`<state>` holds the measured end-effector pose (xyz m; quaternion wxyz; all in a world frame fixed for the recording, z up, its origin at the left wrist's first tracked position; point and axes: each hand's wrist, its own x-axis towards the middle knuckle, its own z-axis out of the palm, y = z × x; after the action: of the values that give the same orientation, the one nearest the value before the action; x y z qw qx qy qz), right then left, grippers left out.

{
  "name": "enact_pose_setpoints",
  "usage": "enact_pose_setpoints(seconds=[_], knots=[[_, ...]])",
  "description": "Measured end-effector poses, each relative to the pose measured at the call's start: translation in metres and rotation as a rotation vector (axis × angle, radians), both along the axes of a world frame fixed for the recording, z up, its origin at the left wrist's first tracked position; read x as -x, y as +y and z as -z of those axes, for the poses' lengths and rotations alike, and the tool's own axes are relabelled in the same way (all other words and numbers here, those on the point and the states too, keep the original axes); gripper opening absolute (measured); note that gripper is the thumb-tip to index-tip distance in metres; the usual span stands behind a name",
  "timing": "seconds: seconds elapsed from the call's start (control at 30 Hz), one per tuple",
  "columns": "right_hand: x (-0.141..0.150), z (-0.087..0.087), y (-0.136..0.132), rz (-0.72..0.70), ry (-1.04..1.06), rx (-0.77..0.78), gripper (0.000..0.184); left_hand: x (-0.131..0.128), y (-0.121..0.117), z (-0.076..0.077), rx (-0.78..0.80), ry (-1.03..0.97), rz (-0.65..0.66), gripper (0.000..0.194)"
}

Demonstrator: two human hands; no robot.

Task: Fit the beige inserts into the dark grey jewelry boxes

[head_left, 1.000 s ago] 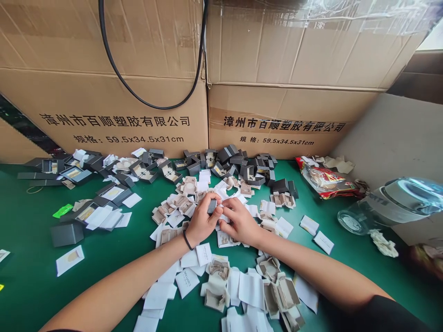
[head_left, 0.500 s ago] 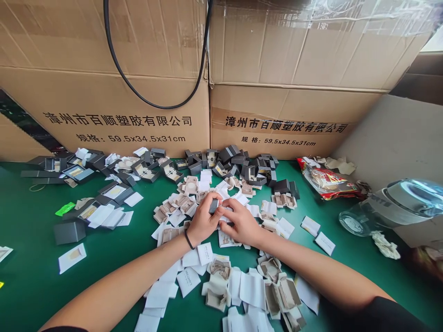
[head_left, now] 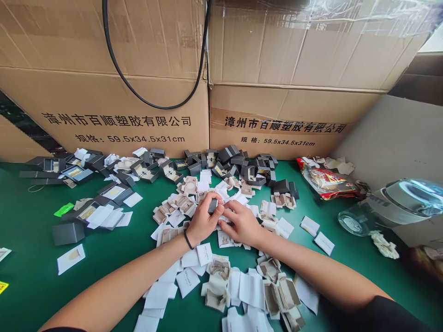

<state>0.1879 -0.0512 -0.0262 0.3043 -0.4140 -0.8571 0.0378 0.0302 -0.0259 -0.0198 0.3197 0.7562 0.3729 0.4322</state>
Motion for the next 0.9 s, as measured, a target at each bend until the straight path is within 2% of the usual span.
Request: enact_pose_setpoints(seconds=[0.33,0.9], knots=[[0.0001,-0.0030,-0.0017,0.017,-0.051,0.003,0.020,-0.0008,0.0009,-0.0008,0.004,-0.003,-0.009,0.023],[-0.0018,-0.0019,0.0000,-0.045,0.081,0.091,0.022,-0.0007,-0.0001,-0.0011,0.015,-0.019,0.003,0.023]])
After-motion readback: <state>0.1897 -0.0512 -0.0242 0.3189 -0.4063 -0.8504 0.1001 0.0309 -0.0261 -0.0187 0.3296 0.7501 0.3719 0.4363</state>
